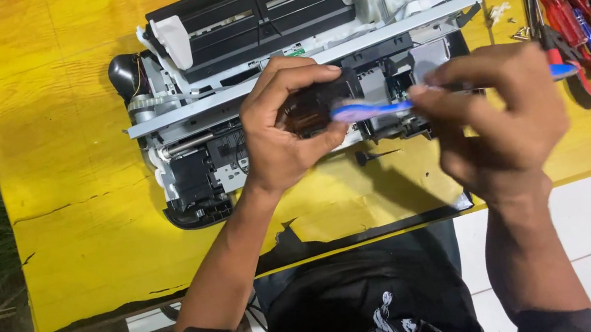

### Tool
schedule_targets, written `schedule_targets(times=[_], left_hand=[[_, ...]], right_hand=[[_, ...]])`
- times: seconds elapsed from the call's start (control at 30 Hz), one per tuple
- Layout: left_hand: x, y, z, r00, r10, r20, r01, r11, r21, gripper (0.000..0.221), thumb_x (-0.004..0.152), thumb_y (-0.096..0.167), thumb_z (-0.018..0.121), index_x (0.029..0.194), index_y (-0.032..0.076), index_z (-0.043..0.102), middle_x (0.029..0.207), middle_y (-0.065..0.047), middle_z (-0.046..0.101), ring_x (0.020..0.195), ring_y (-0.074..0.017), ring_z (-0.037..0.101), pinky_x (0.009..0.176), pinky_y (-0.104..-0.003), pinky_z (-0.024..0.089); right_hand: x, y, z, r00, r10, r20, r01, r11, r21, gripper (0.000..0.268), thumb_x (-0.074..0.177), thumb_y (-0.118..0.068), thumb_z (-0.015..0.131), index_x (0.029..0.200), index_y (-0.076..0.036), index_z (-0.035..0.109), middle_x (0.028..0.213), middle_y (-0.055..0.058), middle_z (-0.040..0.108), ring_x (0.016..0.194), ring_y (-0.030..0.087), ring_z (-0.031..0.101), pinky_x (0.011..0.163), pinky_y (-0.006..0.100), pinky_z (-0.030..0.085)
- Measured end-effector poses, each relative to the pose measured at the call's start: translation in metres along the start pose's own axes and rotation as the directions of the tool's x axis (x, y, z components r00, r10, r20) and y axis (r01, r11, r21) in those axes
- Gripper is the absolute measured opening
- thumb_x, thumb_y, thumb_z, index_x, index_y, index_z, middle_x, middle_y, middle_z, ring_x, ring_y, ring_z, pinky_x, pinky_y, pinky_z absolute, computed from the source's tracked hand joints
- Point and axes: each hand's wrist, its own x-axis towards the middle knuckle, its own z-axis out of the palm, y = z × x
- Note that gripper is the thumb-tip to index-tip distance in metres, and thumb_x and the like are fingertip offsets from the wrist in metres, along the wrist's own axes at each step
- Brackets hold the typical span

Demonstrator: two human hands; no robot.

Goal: Removing ink cartridges from a printer, cleaning the contact points with a small brush, and reinstalling them into the carriage.

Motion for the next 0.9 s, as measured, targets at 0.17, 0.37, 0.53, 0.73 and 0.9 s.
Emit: schedule_targets(times=[0.17, 0.37, 0.53, 0.73, 0.9], left_hand=[[-0.002, -0.005, 0.001, 1.000, 0.000, -0.014, 0.001, 0.999, 0.049, 0.041, 0.081, 0.019, 0.090, 0.116, 0.009, 0.069, 0.108, -0.007, 0.068, 0.099, -0.0179, 0.064, 0.087, -0.029, 0.058], [-0.001, -0.007, 0.002, 1.000, 0.000, 0.000, 0.000, 1.000, 0.012, 0.040, 0.082, 0.022, 0.089, 0.115, 0.012, 0.070, 0.106, -0.005, 0.069, 0.097, -0.0169, 0.062, 0.086, -0.030, 0.054], [0.000, -0.001, 0.002, 0.998, -0.060, 0.021, 0.061, 0.996, -0.064, 0.037, 0.084, 0.032, 0.083, 0.110, 0.010, 0.068, 0.111, -0.008, 0.060, 0.106, -0.0202, 0.062, 0.083, -0.033, 0.067], [-0.010, -0.009, 0.004, 0.987, -0.152, 0.054, 0.151, 0.988, 0.008, 0.032, 0.083, 0.016, 0.084, 0.108, 0.006, 0.066, 0.090, -0.001, 0.073, 0.059, -0.0057, 0.054, 0.052, -0.021, 0.045], [-0.008, -0.001, 0.003, 0.971, -0.233, 0.053, 0.230, 0.972, 0.042, 0.038, 0.072, 0.010, 0.085, 0.104, 0.005, 0.065, 0.090, -0.006, 0.075, 0.073, -0.0167, 0.073, 0.066, -0.026, 0.065]], right_hand=[[-0.012, 0.020, 0.011, 0.995, -0.008, -0.097, -0.006, 0.989, -0.151, 0.015, 0.104, 0.015, 0.081, 0.098, 0.006, 0.070, 0.095, 0.021, 0.068, 0.082, 0.033, 0.056, 0.072, 0.044, 0.040], [-0.013, 0.017, 0.015, 0.995, 0.063, -0.071, -0.068, 0.995, -0.068, 0.012, 0.103, 0.011, 0.080, 0.099, 0.005, 0.071, 0.098, 0.019, 0.069, 0.086, 0.031, 0.059, 0.078, 0.042, 0.042], [-0.014, 0.014, 0.015, 0.986, 0.107, -0.127, -0.122, 0.987, -0.110, 0.007, 0.108, 0.011, 0.077, 0.112, 0.009, 0.072, 0.101, 0.022, 0.071, 0.092, 0.034, 0.064, 0.079, 0.042, 0.046], [-0.008, -0.003, 0.023, 0.998, 0.012, -0.068, -0.010, 0.999, 0.040, 0.006, 0.103, 0.009, 0.068, 0.107, 0.005, 0.067, 0.101, 0.022, 0.070, 0.089, 0.035, 0.067, 0.080, 0.044, 0.048], [0.007, -0.011, 0.031, 1.000, -0.026, -0.006, 0.026, 0.999, 0.023, 0.007, 0.106, 0.008, 0.063, 0.104, 0.005, 0.069, 0.099, 0.021, 0.069, 0.084, 0.035, 0.063, 0.073, 0.043, 0.044]])
